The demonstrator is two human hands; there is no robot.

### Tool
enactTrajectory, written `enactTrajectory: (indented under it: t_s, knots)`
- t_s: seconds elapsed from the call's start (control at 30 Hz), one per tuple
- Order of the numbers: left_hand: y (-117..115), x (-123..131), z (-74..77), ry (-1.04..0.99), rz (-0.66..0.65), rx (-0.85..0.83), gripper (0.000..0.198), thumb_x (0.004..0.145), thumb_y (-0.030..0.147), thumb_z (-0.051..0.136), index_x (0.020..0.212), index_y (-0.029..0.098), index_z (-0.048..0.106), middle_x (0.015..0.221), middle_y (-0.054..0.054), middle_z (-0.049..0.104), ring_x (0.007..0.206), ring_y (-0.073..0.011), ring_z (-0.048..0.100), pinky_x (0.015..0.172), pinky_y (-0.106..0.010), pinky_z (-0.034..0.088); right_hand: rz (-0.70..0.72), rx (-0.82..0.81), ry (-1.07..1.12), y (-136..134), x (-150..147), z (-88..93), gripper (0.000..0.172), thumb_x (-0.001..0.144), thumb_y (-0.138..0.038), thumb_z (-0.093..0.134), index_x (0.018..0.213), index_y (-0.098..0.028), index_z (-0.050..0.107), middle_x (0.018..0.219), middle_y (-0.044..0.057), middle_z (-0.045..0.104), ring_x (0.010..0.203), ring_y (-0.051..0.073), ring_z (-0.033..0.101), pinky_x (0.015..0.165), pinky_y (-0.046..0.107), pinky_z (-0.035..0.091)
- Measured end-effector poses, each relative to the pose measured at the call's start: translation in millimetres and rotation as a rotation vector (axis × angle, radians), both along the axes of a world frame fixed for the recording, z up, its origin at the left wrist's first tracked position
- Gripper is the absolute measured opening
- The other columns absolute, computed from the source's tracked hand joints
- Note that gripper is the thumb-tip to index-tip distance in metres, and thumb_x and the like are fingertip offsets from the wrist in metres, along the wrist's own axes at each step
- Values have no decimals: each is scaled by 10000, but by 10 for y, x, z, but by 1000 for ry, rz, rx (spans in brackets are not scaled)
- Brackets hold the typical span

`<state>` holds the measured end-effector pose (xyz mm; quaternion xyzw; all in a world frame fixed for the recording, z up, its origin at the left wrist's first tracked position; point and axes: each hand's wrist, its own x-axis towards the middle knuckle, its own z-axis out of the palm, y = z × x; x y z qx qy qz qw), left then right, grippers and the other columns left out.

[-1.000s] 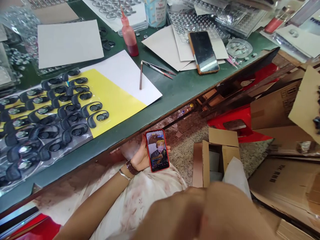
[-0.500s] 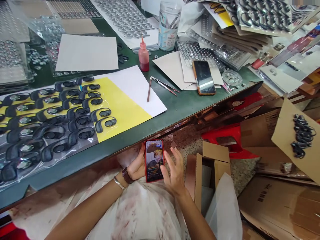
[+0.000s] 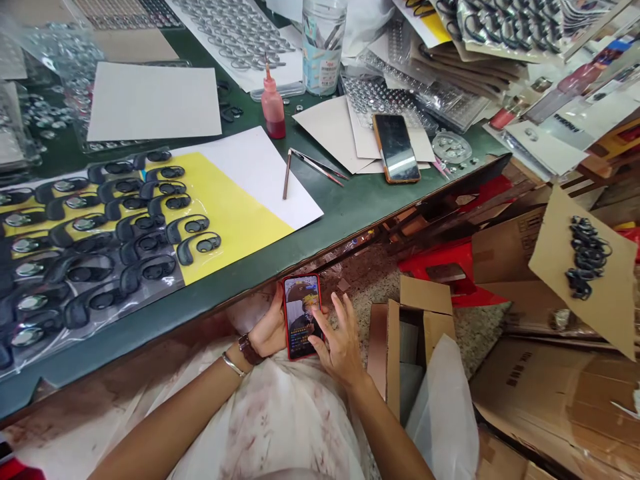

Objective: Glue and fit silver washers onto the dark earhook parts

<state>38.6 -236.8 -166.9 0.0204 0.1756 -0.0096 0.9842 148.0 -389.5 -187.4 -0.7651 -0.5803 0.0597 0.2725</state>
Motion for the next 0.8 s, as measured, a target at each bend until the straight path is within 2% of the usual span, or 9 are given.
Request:
enactTrajectory:
  t_s: [0.37, 0.8]
  knots:
    - [-4, -3, -82, 0, -12, 10, 867, 852, 748, 197, 1255, 77, 571, 1071, -183, 688, 1033, -298, 636, 985, -425, 405, -8, 11, 11, -21, -11, -48, 455, 947, -367, 464, 1396, -296, 455, 1583, 64, 133, 1429, 379, 158, 1094, 628, 275]
    - [0, 3, -84, 20, -19, 11, 864, 858, 742, 207, 1284, 72, 548, 1078, -190, 687, 1043, -288, 637, 999, -408, 399, -15, 6, 12, -47, -18, -85, 442, 953, -367, 456, 1389, -300, 467, 1589, 64, 106, 1432, 377, 152, 1104, 615, 268]
